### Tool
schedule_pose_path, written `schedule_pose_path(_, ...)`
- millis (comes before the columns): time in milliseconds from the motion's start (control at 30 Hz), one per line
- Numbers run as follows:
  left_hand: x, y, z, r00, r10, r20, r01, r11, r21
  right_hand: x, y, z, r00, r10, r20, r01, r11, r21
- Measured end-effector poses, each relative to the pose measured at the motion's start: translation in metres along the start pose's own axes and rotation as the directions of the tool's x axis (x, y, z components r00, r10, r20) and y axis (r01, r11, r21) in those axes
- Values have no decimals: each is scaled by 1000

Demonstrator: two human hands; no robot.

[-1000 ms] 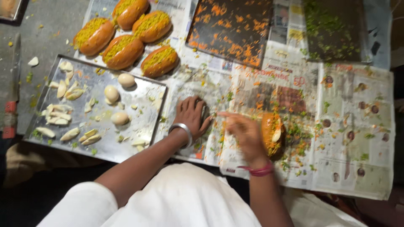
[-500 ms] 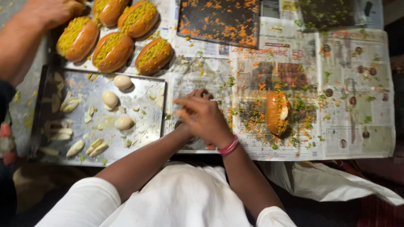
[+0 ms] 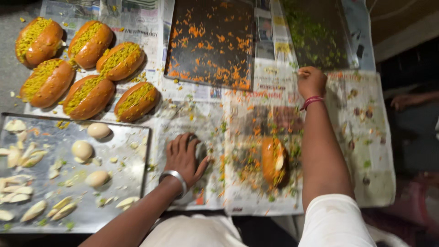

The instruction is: The person fills bread rolls with a yellow mixture and tops them with shredded carrots and green herbs by hand on a newspaper-covered surface.

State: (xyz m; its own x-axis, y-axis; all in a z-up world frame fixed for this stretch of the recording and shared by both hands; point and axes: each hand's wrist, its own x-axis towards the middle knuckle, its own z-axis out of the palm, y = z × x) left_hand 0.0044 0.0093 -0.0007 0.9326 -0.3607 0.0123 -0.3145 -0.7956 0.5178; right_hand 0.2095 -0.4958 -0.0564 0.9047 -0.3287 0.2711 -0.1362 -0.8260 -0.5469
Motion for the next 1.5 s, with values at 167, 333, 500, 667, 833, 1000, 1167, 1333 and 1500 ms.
schedule_pose_path(167, 6, 3, 8, 997, -78, 19, 76, 994, 85, 115, 52, 30, 995, 57, 77, -49, 993, -111)
schedule_pose_path(333, 8, 0, 14, 996, -93, -3, 93, 987, 129, 161, 58, 71, 826, -561, -47, 542, 815, -205)
schedule_pose_path(500, 7, 1, 17, 992, -130, 3, 127, 975, 184, 147, 25, 37, 991, -129, 18, 130, 989, -68)
schedule_pose_path(667, 10, 3, 18, 992, -128, 1, 125, 971, 205, -14, -72, -104, 969, -115, -217, 203, 873, 443)
schedule_pose_path(833, 0, 3, 17, 996, -93, 10, 90, 980, 177, -215, -183, -197, 973, -75, -218, 139, 946, 292)
schedule_pose_path(1000, -1, 5, 14, 999, -18, -39, 25, 982, 187, -309, -231, -216, 953, -11, -303, 114, 939, 324)
schedule_pose_path(1167, -1, 3, 14, 1000, 19, 6, -19, 976, 215, -302, -204, -146, 971, -89, -220, 86, 996, -26)
schedule_pose_path(1333, -6, -2, 7, 997, 71, -23, -67, 988, 140, -322, -215, -156, 924, 166, -346, -22, 923, 384)
schedule_pose_path(1500, -9, -1, 9, 998, 55, -34, -51, 993, 103, -333, -218, -152, 923, -127, -363, 160, 985, 61)
